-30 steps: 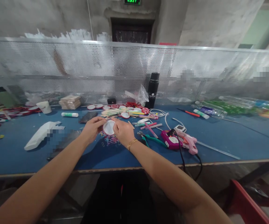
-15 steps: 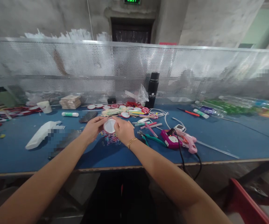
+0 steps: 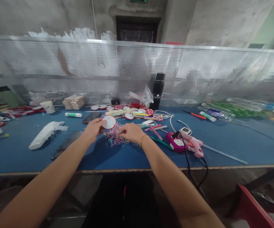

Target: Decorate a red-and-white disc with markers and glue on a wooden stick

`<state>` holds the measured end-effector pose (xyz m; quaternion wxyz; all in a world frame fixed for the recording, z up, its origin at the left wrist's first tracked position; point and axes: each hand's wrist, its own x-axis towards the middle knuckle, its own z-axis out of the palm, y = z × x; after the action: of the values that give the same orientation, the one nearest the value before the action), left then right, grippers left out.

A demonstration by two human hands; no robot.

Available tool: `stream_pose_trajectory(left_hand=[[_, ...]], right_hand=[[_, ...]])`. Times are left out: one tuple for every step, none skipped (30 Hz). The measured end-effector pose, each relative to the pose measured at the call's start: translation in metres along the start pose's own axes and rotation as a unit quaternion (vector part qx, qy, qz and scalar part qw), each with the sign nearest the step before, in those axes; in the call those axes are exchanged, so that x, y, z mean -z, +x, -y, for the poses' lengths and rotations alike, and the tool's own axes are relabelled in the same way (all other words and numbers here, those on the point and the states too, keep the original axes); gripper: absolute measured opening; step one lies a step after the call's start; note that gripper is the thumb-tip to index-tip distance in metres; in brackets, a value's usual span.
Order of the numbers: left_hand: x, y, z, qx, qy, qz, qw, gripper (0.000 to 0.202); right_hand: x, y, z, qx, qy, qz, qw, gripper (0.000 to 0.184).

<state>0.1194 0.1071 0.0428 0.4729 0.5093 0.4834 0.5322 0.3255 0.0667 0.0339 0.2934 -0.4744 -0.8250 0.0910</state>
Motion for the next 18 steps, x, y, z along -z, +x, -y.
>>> stream_pose_trajectory(left_hand=[[0.000,0.000,0.000,-0.005,0.002,0.001,1.000,0.020],[0.001,0.000,0.000,-0.011,0.003,0.002,1.000,0.020],[0.001,0.000,0.000,-0.016,0.003,0.002,1.000,0.020],[0.001,0.000,0.000,-0.020,0.004,0.001,1.000,0.020],[0.001,-0.001,-0.001,-0.024,0.007,0.003,1.000,0.020],[0.000,-0.002,-0.001,-0.028,0.012,0.007,1.000,0.020],[0.000,-0.002,-0.001,-0.032,0.018,0.012,0.999,0.020],[-0.001,-0.003,-0.001,-0.037,0.025,0.015,0.999,0.021],[-0.001,-0.004,-0.001,-0.043,0.031,0.014,0.998,0.024],[-0.001,-0.004,-0.001,-0.052,0.036,0.010,0.998,0.029],[-0.001,-0.003,0.000,-0.061,0.039,0.003,0.997,0.033],[-0.001,-0.003,0.002,-0.071,0.043,-0.001,0.997,0.036],[0.000,-0.001,0.004,-0.079,0.049,-0.002,0.996,0.036],[0.000,0.000,0.006,-0.087,0.060,0.002,0.994,0.032],[0.001,0.001,0.007,-0.094,0.074,0.008,0.993,0.025],[0.001,0.002,0.009,-0.098,0.090,0.014,0.991,0.018],[0.001,0.002,0.010,-0.099,0.104,0.022,0.989,0.013],[0.000,0.001,0.010,-0.097,0.112,0.031,0.988,0.010]], right_hand=[[0.000,-0.001,0.000,0.011,0.001,0.025,1.000,0.006],[0.000,-0.002,0.000,0.017,0.002,0.042,0.999,0.007],[0.000,-0.002,0.001,0.022,0.000,0.053,0.998,0.008],[-0.002,-0.002,0.001,0.025,-0.006,0.061,0.998,0.008],[-0.003,-0.003,0.002,0.026,-0.013,0.067,0.997,0.008],[-0.004,-0.003,0.002,0.027,-0.018,0.071,0.997,0.008],[-0.005,-0.003,0.002,0.028,-0.021,0.075,0.997,0.009],[-0.006,-0.003,0.002,0.029,-0.023,0.075,0.996,0.009],[-0.006,-0.002,0.002,0.030,-0.024,0.071,0.997,0.009],[-0.006,-0.002,0.002,0.031,-0.022,0.061,0.997,0.010],[-0.005,-0.002,0.001,0.031,-0.016,0.048,0.998,0.009],[-0.003,-0.002,0.001,0.031,-0.007,0.032,0.999,0.008],[-0.002,-0.001,0.001,0.031,0.008,0.015,0.999,0.006],[-0.001,-0.001,0.001,0.031,0.026,0.000,0.999,0.005],[0.000,0.000,0.001,0.031,0.047,-0.015,0.998,0.004],[-0.001,0.000,0.001,0.029,0.068,-0.030,0.997,0.003],[-0.001,0.001,0.002,0.024,0.087,-0.048,0.995,0.003],[-0.002,0.001,0.003,0.018,0.103,-0.066,0.992,0.003]])
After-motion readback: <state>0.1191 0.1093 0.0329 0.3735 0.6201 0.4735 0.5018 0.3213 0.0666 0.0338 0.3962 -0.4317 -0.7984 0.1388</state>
